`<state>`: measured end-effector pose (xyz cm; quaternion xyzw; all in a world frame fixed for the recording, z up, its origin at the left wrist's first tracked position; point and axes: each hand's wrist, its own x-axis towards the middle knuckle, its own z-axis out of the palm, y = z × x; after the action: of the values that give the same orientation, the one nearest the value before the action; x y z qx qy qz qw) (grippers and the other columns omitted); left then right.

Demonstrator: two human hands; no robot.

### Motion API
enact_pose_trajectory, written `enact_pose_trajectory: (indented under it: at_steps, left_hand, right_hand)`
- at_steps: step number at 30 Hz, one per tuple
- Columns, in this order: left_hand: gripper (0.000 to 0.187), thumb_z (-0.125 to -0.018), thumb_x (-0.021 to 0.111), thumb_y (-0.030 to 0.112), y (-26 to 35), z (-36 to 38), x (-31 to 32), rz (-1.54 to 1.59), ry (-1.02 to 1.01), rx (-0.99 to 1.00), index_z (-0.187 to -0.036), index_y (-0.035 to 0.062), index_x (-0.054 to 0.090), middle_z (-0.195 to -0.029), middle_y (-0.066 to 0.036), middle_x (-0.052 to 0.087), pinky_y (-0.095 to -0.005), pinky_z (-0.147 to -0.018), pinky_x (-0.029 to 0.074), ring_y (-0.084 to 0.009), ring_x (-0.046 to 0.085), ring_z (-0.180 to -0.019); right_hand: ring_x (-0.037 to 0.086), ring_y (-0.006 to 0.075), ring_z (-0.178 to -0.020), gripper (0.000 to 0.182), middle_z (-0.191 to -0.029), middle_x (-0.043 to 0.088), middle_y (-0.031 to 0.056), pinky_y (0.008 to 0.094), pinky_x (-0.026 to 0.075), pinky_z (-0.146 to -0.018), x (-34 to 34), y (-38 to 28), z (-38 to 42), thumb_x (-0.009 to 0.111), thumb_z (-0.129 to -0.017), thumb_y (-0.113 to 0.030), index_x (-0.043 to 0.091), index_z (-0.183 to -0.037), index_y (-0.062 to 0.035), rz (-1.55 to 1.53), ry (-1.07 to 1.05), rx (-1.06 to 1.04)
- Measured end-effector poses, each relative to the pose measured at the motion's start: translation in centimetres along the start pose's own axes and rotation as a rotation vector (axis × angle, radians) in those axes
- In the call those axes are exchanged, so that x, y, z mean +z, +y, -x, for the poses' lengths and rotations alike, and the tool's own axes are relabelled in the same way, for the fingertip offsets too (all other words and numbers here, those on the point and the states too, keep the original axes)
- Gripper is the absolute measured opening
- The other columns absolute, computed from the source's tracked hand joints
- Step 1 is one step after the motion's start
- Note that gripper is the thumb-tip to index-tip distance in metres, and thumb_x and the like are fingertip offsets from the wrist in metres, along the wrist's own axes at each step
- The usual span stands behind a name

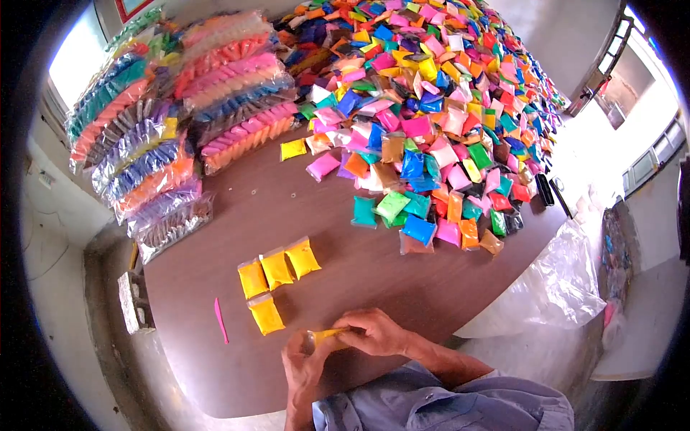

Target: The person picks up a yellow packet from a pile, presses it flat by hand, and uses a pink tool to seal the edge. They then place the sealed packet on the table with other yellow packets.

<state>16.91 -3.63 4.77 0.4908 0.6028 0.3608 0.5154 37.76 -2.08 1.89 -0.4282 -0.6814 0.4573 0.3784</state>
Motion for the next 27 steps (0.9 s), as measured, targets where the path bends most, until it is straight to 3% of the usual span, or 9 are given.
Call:
enact_pose_trajectory:
  at_steps: [2,4,11,14,17,19,22,25,27]
  left_hand:
    - [0.013,-0.093,0.074,0.013,-0.7,-0.3,0.0,-0.063,-0.034,-0.019,-0.097,0.0008,0.07,-0.082,0.002,0.064,-0.0234,-0.067,0.046,-0.0059,0.055,-0.074]
    - [0.023,-0.087,0.08,0.015,-0.9,-0.4,0.3,0.024,0.052,0.005,-0.08,0.0024,0.062,-0.067,0.006,0.051,-0.0267,-0.052,0.031,-0.0035,0.042,-0.063]
    - [0.025,-0.086,0.079,0.016,-1.7,-0.2,0.6,0.063,0.148,0.073,-0.077,0.0032,0.058,-0.065,0.006,0.045,-0.0274,-0.052,0.029,-0.0047,0.039,-0.061]
    - [0.027,-0.086,0.08,0.017,-0.9,-0.1,0.9,0.056,0.113,0.039,-0.077,0.0031,0.058,-0.066,0.004,0.048,-0.0279,-0.052,0.031,-0.0054,0.041,-0.062]
    - [0.025,-0.085,0.081,0.017,0.3,0.1,1.1,0.103,0.06,0.089,-0.081,0.0029,0.061,-0.068,0.004,0.054,-0.0269,-0.053,0.036,-0.0055,0.046,-0.064]
    - [0.017,-0.092,0.075,0.014,0.1,0.0,0.0,-0.142,-0.026,-0.022,-0.103,0.002,0.069,-0.089,0.001,0.066,-0.0256,-0.069,0.048,-0.0071,0.057,-0.081]
    - [0.019,-0.094,0.074,0.015,0.4,-0.1,0.1,-0.061,-0.029,0.0,-0.105,0.0014,0.068,-0.089,0.002,0.065,-0.0261,-0.068,0.048,-0.0067,0.056,-0.08]
    - [0.02,-0.096,0.073,0.016,0.7,0.0,0.7,0.172,-0.007,0.008,-0.109,0.0016,0.068,-0.09,0.002,0.065,-0.0256,-0.07,0.048,-0.0059,0.056,-0.08]
    - [0.018,-0.094,0.074,0.014,1.4,-0.1,0.8,0.146,0.012,-0.021,-0.106,0.0008,0.069,-0.089,0.002,0.065,-0.025,-0.068,0.046,-0.006,0.055,-0.079]
  right_hand:
    - [0.074,0.0287,-0.088,0.021,-0.101,0.074,0.0159,0.037,0.059,-0.074,0.0,0.0,0.0,0.07,-0.096,-0.016,0.072,-0.11,-0.0012,0.002,0.002,0.009]
    - [0.073,0.0288,-0.088,0.022,-0.101,0.074,0.0161,0.0372,0.059,-0.074,0.1,-0.4,-0.1,0.07,-0.096,-0.018,0.072,-0.11,-0.0011,-0.023,-0.008,0.038]
    - [0.074,0.0267,-0.085,0.023,-0.098,0.074,0.0166,0.0368,0.059,-0.073,0.2,-1.0,-0.2,0.071,-0.097,-0.02,0.072,-0.111,-0.0024,0.039,0.043,0.008]
    - [0.074,0.0261,-0.083,0.023,-0.097,0.075,0.0162,0.0365,0.058,-0.072,0.3,-0.6,0.0,0.073,-0.096,-0.02,0.072,-0.11,-0.0029,-0.021,0.045,0.084]
    - [0.073,0.0251,-0.08,0.022,-0.095,0.074,0.0154,0.0354,0.057,-0.068,0.5,0.1,0.2,0.074,-0.095,-0.019,0.072,-0.11,-0.0031,-0.039,0.127,0.006]
    - [0.074,0.0312,-0.085,0.025,-0.098,0.074,0.0201,0.0405,0.058,-0.074,0.3,-0.5,0.0,0.069,-0.1,-0.025,0.071,-0.109,-0.0012,-0.036,0.095,0.046]
    - [0.072,0.0249,-0.08,0.025,-0.095,0.073,0.0145,0.0345,0.056,-0.07,0.5,-0.6,-0.2,0.073,-0.095,-0.018,0.071,-0.114,-0.003,-0.026,0.099,0.025]
    - [0.07,0.0239,-0.079,0.028,-0.098,0.072,0.014,0.0342,0.056,-0.071,0.0,-1.7,-0.4,0.073,-0.095,-0.019,0.069,-0.118,-0.0028,-0.032,0.051,0.07]
    - [0.07,0.0227,-0.078,0.03,-0.099,0.072,0.0139,0.0337,0.056,-0.071,0.2,-0.8,-0.2,0.073,-0.095,-0.019,0.068,-0.119,-0.0028,-0.021,0.032,0.084]
